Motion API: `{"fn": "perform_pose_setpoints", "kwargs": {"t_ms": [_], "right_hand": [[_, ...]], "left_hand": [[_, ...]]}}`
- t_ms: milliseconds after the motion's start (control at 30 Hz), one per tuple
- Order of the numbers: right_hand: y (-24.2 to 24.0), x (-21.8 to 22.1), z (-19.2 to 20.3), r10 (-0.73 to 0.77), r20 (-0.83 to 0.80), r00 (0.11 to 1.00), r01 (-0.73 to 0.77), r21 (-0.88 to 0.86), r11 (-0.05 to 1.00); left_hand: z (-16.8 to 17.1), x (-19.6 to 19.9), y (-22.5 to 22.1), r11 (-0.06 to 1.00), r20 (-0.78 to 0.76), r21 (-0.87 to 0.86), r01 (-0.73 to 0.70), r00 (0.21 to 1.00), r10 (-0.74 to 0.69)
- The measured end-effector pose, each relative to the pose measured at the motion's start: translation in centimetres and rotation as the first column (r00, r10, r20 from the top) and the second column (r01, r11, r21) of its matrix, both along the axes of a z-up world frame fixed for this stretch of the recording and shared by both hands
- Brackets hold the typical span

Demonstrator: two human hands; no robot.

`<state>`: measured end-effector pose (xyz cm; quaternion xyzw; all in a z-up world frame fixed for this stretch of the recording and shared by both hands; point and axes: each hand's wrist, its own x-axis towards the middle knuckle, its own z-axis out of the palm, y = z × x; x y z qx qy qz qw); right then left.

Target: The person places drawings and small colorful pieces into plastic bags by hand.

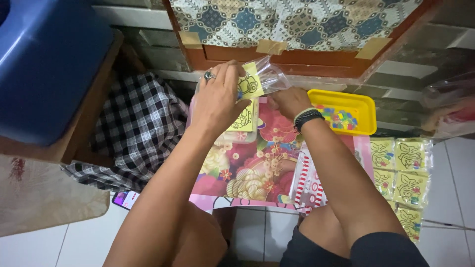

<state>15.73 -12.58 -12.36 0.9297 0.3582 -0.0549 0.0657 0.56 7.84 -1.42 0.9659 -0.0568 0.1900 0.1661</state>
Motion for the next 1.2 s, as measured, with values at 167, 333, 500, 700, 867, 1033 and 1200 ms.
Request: {"fn": "perform_pose_setpoints", "kwargs": {"t_ms": [167, 333, 500, 700, 867, 1033, 1200], "right_hand": [[0.8, 0.9, -1.3, 0.067, 0.117, 0.991, -0.062, -0.048, 0.997], [0.9, 1.1, -1.4, 0.078, 0.144, 0.987, -0.076, -0.020, 0.997], [0.7, 0.0, 2.8, 0.092, 0.033, 0.995, -0.094, 0.049, 0.994], [-0.7, 2.3, -3.0, 0.021, -0.016, 1.000, -0.022, -0.098, 0.995], [0.3, 1.3, 0.2, -0.192, -0.182, 0.964, 0.209, 0.076, 0.975], [0.5, 0.2, 3.2, -0.096, -0.042, 0.995, 0.099, 0.074, 0.992], [-0.7, 3.6, -0.8, -0.135, 0.009, 0.991, 0.132, 0.145, 0.981]], "left_hand": [[-0.9, 0.5, -0.1, 1.000, 0.016, 0.004, 0.007, 1.000, -0.007], [-1.2, 0.6, 0.1, 1.000, 0.006, 0.006, 0.016, 1.000, -0.016], [-0.9, 0.4, 0.2, 1.000, -0.012, -0.017, 0.005, 1.000, -0.006], [-1.8, 0.9, 0.3, 1.000, -0.004, -0.007, 0.010, 1.000, -0.010], [-1.8, 0.7, 0.4, 1.000, -0.015, -0.002, 0.012, 1.000, -0.012], [-2.0, 0.8, 0.6, 1.000, -0.034, -0.008, 0.019, 0.999, -0.019], [-1.7, 0.8, 0.5, 1.000, -0.033, -0.023, 0.022, 0.999, -0.022]]}}
